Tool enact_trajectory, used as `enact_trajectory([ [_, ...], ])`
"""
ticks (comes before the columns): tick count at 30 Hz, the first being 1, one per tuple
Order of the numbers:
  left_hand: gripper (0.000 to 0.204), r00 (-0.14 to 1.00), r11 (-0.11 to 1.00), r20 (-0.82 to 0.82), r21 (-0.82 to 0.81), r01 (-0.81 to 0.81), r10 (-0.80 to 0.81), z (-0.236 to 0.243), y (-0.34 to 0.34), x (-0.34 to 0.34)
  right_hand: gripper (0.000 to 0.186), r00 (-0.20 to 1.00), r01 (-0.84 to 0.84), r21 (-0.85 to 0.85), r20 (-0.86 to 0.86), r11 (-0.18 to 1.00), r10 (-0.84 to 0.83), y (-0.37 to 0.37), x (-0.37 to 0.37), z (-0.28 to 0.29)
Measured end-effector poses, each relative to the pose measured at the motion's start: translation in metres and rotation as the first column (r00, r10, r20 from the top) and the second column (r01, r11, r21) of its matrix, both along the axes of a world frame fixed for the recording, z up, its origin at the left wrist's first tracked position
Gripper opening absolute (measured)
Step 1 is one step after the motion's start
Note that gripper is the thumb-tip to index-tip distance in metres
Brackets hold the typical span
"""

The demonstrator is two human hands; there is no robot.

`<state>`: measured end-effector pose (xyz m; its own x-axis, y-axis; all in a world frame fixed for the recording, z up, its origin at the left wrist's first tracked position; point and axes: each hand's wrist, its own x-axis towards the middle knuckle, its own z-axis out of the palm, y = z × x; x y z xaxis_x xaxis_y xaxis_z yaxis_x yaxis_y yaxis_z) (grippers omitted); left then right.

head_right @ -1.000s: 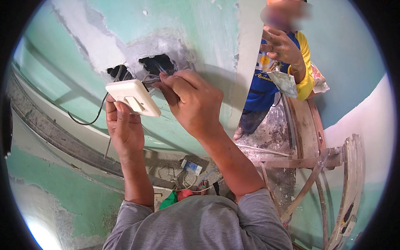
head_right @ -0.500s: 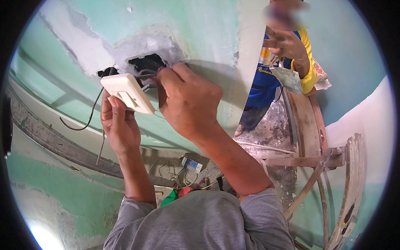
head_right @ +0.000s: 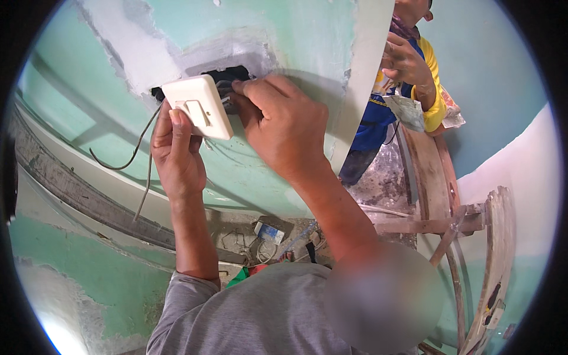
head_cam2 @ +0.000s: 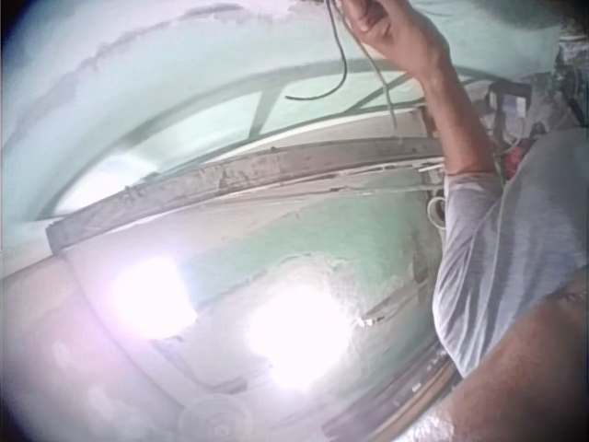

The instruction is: The person connects wires to a wall switch using a screwdriver and then mounts the switch into a wall cavity. They strip wire ends, secure them to terminals, and align the switch plate into the wall opening.

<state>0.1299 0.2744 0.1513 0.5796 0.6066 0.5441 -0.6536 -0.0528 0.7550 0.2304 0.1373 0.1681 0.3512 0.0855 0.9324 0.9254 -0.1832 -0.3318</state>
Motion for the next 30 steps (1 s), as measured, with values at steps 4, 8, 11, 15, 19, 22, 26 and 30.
enact_trajectory([
  [4,0.047,0.999,0.999,-0.008,0.015,-0.051,0.051,0.0,0.0,0.001,0.007,0.993,0.114,-0.147,-0.003,0.983,-0.116,-0.004,-0.007,0.005],
  [8,0.047,0.998,0.991,-0.028,0.121,-0.054,0.058,-0.005,-0.007,0.0,0.002,0.983,0.185,-0.17,0.041,0.968,-0.18,-0.005,-0.006,0.005],
  [11,0.045,0.999,0.991,-0.003,0.127,-0.044,0.045,-0.014,-0.01,0.005,0.002,0.976,0.211,-0.176,0.094,0.961,-0.197,-0.007,-0.002,0.001],
  [15,0.041,0.999,0.991,0.019,0.133,-0.032,0.03,-0.019,-0.01,0.008,0.002,0.969,0.23,-0.213,0.141,0.95,-0.203,-0.009,0.001,-0.002],
  [19,0.041,0.993,0.963,0.064,0.244,-0.113,0.1,-0.024,-0.008,0.014,0.009,0.974,0.187,-0.265,0.174,0.946,-0.144,-0.02,0.008,0.004],
  [22,0.04,0.987,0.946,0.048,0.281,-0.159,0.152,-0.027,-0.007,0.009,0.017,0.995,0.072,-0.256,0.087,0.964,-0.052,-0.033,-0.002,0.002],
  [26,0.038,0.962,0.902,0.077,0.337,-0.271,0.26,-0.03,-0.013,0.009,0.023,0.97,-0.092,0.039,-0.223,0.995,0.099,-0.036,-0.038,-0.014],
  [30,0.038,0.952,0.901,0.064,0.31,-0.304,0.299,-0.037,-0.016,0.006,0.026,0.961,-0.156,0.14,-0.207,0.978,0.183,-0.021,-0.043,-0.026],
])
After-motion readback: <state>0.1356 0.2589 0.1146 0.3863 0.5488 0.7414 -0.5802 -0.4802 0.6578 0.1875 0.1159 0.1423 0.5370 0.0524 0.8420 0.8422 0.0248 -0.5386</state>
